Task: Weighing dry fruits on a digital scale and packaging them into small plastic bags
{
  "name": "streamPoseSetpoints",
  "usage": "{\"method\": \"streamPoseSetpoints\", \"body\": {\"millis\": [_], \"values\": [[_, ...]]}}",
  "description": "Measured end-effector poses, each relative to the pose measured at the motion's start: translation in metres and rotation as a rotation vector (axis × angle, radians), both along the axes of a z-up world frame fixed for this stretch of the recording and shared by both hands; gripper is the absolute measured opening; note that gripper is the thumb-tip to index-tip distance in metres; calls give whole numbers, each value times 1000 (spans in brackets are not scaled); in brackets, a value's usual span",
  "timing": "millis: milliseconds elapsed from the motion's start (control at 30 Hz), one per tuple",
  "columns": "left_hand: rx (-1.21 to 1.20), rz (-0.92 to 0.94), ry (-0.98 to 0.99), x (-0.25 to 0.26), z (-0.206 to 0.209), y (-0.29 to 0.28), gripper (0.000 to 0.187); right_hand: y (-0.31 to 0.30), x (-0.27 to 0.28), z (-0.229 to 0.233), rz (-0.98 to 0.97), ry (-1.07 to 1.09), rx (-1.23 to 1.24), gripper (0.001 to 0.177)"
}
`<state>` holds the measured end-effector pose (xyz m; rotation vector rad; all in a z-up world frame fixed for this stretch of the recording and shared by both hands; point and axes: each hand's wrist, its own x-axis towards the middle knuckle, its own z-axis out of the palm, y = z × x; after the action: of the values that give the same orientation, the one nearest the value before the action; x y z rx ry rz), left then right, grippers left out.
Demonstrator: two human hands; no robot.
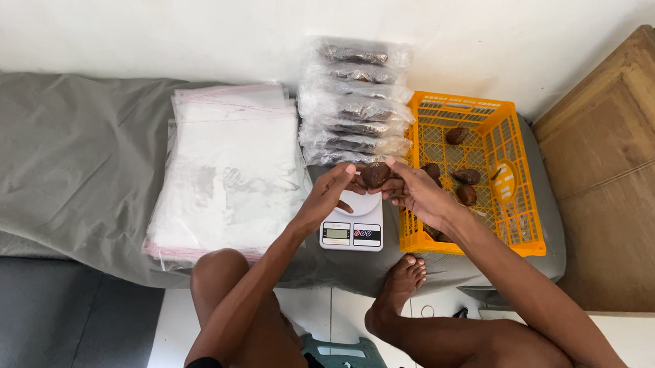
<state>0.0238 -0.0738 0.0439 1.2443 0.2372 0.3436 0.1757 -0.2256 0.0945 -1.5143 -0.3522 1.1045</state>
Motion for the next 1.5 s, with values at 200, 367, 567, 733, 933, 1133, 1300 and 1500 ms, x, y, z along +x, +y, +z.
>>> {"method": "streamPoseSetpoints", "body": {"millis": [200, 367, 567, 733, 933, 1133, 1300, 1500], "values": [[16, -28, 47, -5, 3, 5, 45, 0, 11, -26, 97, -161, 5, 34], [1, -58, 69, -12, 16, 6, 51, 0, 7, -21, 121, -204, -1, 35], [57, -46, 43, -8, 4, 11, 52, -1, -1, -9, 144, -286, -16, 42], [355, -9, 22, 5, -27, 21, 51, -2, 1, 4, 84, -352, -110, 36], [1258, 15, 303, 20, -85, 14, 48, -7, 18, -6, -11, -337, -24, 37], [1616, 49, 384, 34, -130, 6, 52, -12, 12, 4, 31, -398, 20, 33], [1747, 182, 290, 40, -146, 6, 51, -11, 17, -3, 77, -456, 67, 33], [1677, 144, 327, 37, -124, 3, 46, -12, 23, -9, 60, -498, 56, 32]]}}
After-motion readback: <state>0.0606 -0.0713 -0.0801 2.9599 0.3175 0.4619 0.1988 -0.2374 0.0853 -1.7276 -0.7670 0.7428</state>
